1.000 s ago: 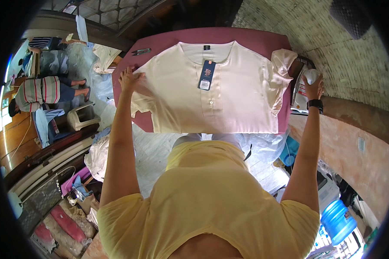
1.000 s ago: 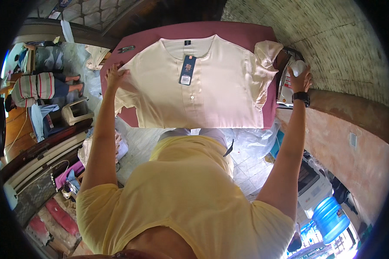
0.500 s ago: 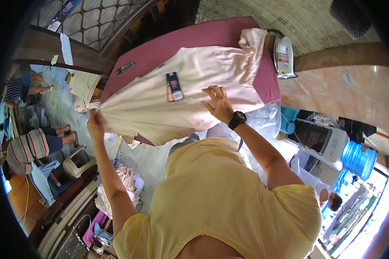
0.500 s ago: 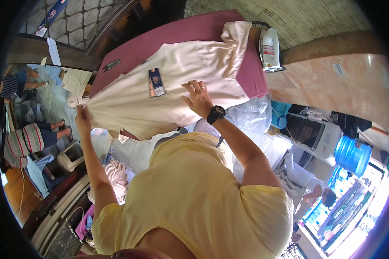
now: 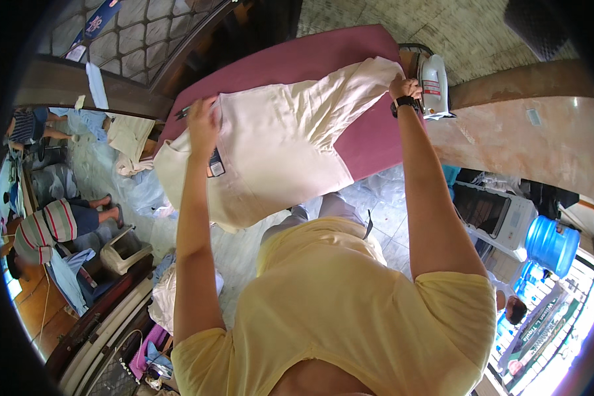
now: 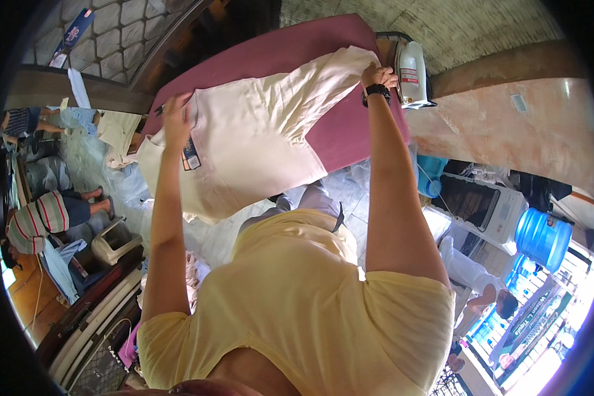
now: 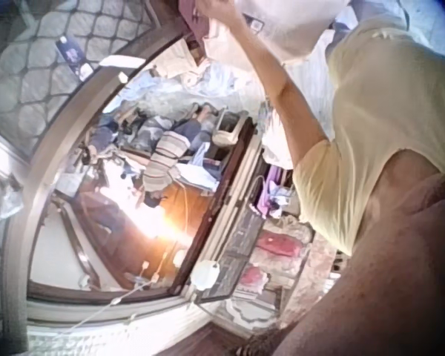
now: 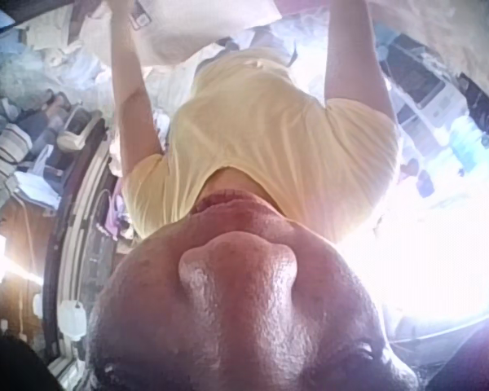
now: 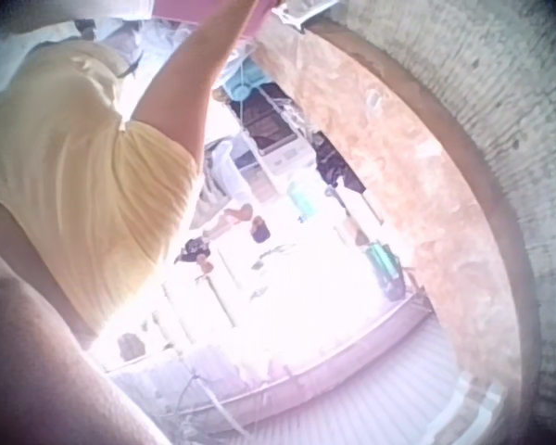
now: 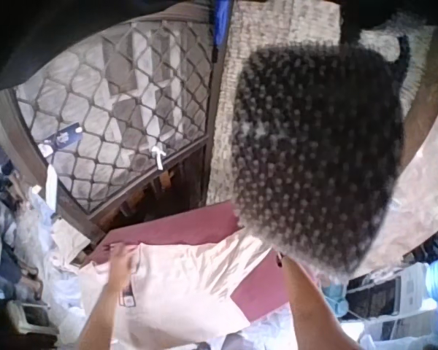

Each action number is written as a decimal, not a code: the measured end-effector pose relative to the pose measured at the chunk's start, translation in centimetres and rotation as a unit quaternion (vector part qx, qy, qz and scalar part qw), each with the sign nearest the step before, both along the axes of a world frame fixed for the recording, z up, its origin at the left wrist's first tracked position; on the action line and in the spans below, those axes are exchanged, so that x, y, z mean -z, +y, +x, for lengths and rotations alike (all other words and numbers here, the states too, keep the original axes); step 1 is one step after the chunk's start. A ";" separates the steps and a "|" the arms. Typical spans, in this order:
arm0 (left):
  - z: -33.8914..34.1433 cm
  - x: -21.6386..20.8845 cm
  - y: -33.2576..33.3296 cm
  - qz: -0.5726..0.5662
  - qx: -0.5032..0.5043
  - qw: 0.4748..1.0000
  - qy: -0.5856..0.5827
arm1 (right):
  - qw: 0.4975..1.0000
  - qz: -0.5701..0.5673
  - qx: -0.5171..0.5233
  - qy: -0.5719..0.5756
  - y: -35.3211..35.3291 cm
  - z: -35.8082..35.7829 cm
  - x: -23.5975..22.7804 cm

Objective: The person irons a light-colored shirt on an ironing board, turning it over to press both sides and the sleeves using an iron.

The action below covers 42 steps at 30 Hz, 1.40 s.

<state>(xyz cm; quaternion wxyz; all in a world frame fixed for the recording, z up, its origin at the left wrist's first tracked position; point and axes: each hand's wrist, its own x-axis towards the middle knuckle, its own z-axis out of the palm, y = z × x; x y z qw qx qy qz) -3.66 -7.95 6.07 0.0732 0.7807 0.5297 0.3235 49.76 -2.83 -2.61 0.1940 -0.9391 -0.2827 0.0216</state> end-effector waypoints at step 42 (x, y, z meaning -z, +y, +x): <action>17.5 3.6 2.8 -0.062 -0.027 0.998 0.007 | 0.954 0.028 -0.220 0.200 2.0 16.5 -9.5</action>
